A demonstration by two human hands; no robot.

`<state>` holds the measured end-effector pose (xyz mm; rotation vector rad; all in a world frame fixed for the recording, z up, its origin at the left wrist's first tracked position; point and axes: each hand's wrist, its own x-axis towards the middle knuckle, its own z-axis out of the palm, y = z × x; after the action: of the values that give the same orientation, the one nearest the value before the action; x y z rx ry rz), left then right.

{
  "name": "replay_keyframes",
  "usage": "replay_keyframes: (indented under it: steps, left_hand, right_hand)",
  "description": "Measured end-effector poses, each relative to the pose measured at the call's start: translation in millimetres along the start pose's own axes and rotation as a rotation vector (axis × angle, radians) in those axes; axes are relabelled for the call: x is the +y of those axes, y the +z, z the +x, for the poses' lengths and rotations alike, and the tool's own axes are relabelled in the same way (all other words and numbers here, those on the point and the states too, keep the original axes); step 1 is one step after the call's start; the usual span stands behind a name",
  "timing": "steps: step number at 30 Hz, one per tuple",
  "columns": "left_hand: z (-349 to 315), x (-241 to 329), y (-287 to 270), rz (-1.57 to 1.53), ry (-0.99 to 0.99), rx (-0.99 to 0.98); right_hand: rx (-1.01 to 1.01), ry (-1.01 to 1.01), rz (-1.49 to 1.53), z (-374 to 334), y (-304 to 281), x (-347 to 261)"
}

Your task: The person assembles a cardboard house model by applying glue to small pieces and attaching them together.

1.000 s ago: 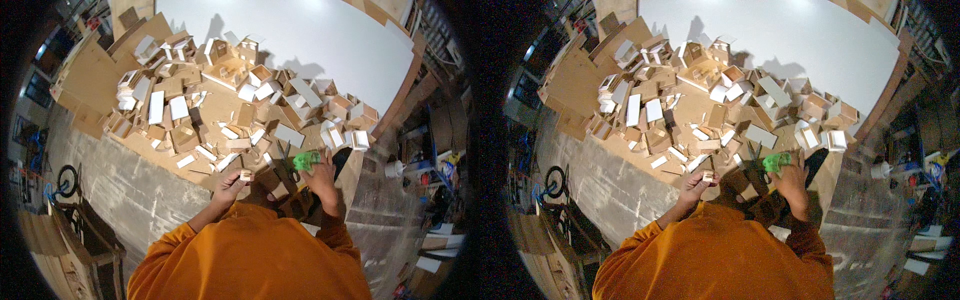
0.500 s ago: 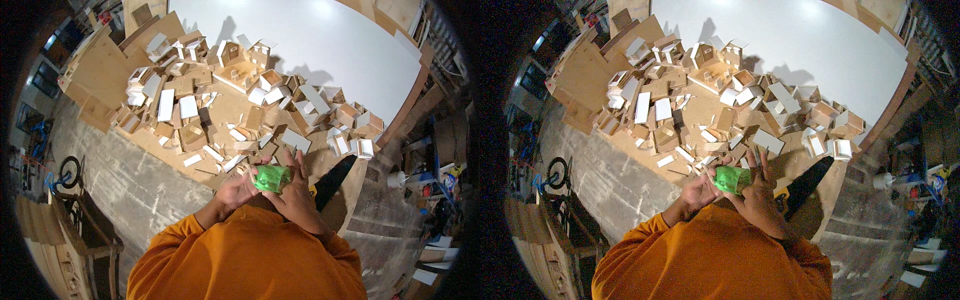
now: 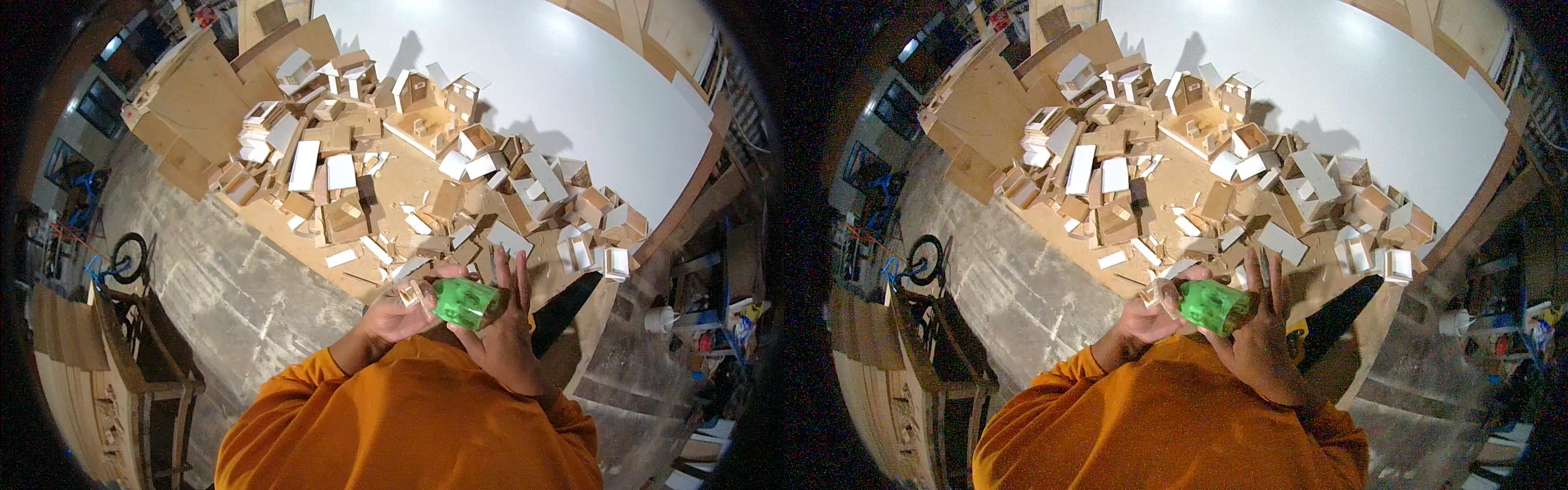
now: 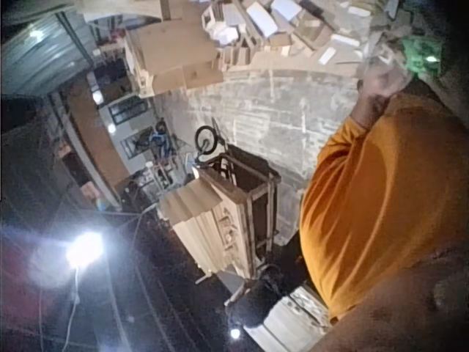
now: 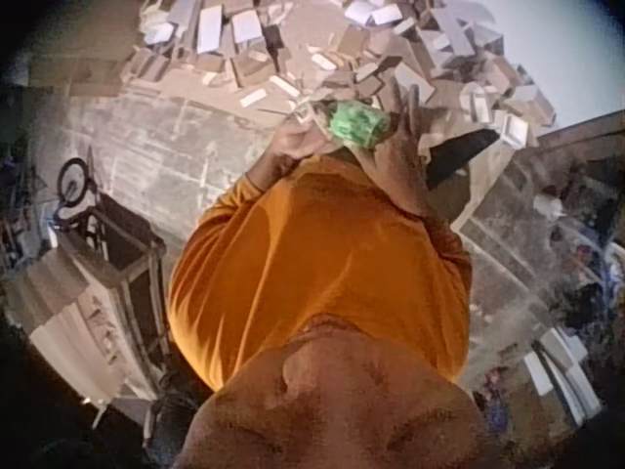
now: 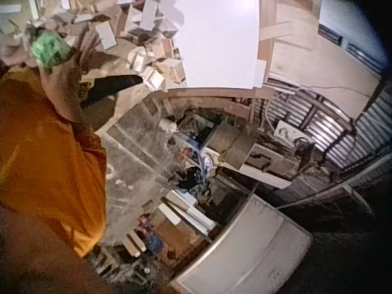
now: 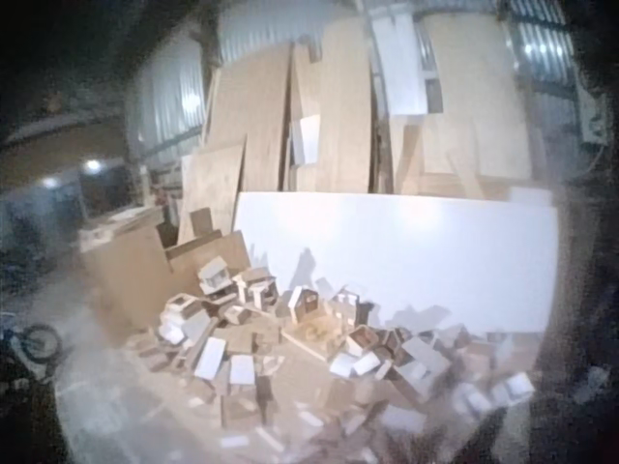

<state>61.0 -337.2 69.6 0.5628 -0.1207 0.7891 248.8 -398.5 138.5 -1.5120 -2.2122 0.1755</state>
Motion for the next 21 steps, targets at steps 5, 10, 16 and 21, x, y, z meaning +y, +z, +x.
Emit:
replay_keyframes:
  steps: [5,10,16,21]
  left_hand:
    - [5.8,7.6,18.3,0.222,-0.064,0.060]
    - [8.9,9.3,14.0,0.675,-0.053,-0.026]
    - [6.5,2.5,15.0,0.672,-0.118,0.001]
    - [-11.4,-14.8,-16.7,0.404,-0.224,0.178]
  right_hand:
    - [-0.050,0.054,-0.006,-4.6,10.9,4.6]
    - [-0.040,0.067,0.077,-8.0,23.0,12.0]
    - [-0.030,0.015,0.167,-11.0,24.6,15.9]
    - [-0.036,0.014,0.164,-14.4,36.0,23.0]
